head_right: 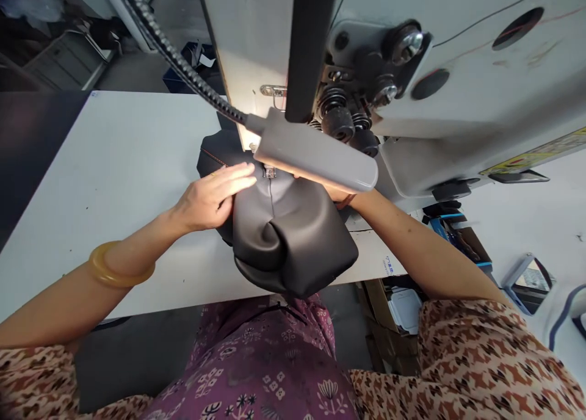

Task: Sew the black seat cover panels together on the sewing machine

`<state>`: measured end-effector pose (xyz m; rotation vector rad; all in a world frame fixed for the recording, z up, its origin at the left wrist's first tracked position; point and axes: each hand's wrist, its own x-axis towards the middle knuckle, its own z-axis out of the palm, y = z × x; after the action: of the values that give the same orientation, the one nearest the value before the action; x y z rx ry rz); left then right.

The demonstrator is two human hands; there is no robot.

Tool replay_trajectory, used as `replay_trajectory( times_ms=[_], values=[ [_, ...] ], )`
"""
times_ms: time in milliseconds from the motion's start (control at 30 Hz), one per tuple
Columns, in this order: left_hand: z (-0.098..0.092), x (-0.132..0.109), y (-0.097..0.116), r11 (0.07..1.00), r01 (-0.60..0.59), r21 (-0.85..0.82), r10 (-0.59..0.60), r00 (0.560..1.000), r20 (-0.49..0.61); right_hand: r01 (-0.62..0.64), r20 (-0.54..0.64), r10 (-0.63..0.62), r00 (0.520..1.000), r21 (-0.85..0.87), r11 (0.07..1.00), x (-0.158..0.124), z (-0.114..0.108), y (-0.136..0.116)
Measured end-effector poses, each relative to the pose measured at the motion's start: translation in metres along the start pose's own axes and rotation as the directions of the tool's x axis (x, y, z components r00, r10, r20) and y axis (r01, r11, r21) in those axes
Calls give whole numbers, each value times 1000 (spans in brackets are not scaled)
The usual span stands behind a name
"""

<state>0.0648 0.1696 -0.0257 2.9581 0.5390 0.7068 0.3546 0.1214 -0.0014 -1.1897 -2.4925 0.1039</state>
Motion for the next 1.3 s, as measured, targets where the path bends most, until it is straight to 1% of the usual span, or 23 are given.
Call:
replay_trajectory(
  times_ms=[33, 100, 133, 200, 267, 333, 400, 467, 533, 567, 600, 633, 667, 700, 733, 767, 800, 867, 967, 1067, 1167, 1233, 1300],
  values=[
    [3, -7, 0, 998, 67, -1, -67, 998, 17, 10, 16, -10, 1000, 36, 999, -1, -5, -4],
    [14, -21, -1, 979, 201, 30, -202, 978, 41, 40, 55, -48, 997, 144, 989, -3, -17, -20],
    [21, -27, -3, 969, 244, 41, -246, 969, 34, 53, 83, -70, 994, 185, 981, -4, -23, -31],
    [35, -32, -12, 961, 276, 34, -275, 961, -27, 86, 162, -120, 979, 200, 976, -6, -31, -56],
    [47, -27, -26, 961, 276, 32, -271, 956, -112, 132, 258, -155, 954, 104, 986, -6, -32, -80],
    [51, -16, -44, 960, 270, 75, -258, 956, -136, 190, 350, -175, 920, -9, 982, -5, -26, -98],
    [47, -4, -59, 953, 271, 133, -258, 960, -107, 242, 385, -192, 903, -86, 967, -5, -18, -108],
    [35, 5, -63, 943, 278, 181, -273, 961, -53, 282, 354, -223, 908, -125, 951, -9, -11, -108],
    [15, 9, -55, 941, 259, 219, -266, 964, 0, 302, 263, -257, 930, -145, 942, -15, -8, -104],
    [4, 10, -46, 949, 213, 233, -226, 974, 31, 301, 209, -270, 940, -139, 943, -17, -8, -102],
    [-7, 11, -36, 962, 126, 241, -149, 986, 77, 296, 153, -277, 949, -119, 948, -19, -9, -99],
    [-17, 12, -25, 972, 0, 234, -33, 990, 138, 287, 96, -278, 956, -87, 954, -20, -12, -97],
    [-25, 15, -14, 968, -143, 207, 99, 972, 211, 277, 40, -275, 960, -45, 960, -19, -15, -96],
    [-31, 18, -4, 949, -269, 166, 216, 936, 279, 264, -15, -264, 964, 4, 965, -17, -19, -96],
    [-34, 22, 4, 926, -358, 120, 302, 893, 332, 246, -65, -242, 968, 54, 968, -13, -24, -97],
    [-35, 26, 10, 911, -404, 82, 348, 861, 370, 226, -109, -215, 970, 97, 969, -9, -28, -98],
    [-35, 30, 14, 910, -412, 58, 358, 846, 396, 203, -138, -184, 973, 133, 970, -5, -32, -100],
    [-32, 37, 18, 929, -368, 41, 316, 845, 431, 154, -154, -128, 980, 172, 973, 5, -37, -105],
    [-29, 40, 22, 947, -315, 55, 255, 848, 465, 119, -138, -97, 986, 162, 980, 12, -38, -106],
    [-30, 36, 27, 937, -332, 114, 241, 845, 476, 157, -91, -152, 984, 50, 986, 9, -31, -95],
    [-31, 29, 33, 917, -343, 205, 209, 848, 487, 218, 7, -218, 976, -94, 971, -5, -21, -79],
    [-30, 25, 34, 907, -340, 247, 192, 858, 477, 201, 42, -197, 979, -136, 970, -14, -15, -71],
    [-29, 21, 33, 904, -341, 258, 201, 872, 447, 185, 52, -179, 982, -156, 970, -19, -12, -68]
  ],
)
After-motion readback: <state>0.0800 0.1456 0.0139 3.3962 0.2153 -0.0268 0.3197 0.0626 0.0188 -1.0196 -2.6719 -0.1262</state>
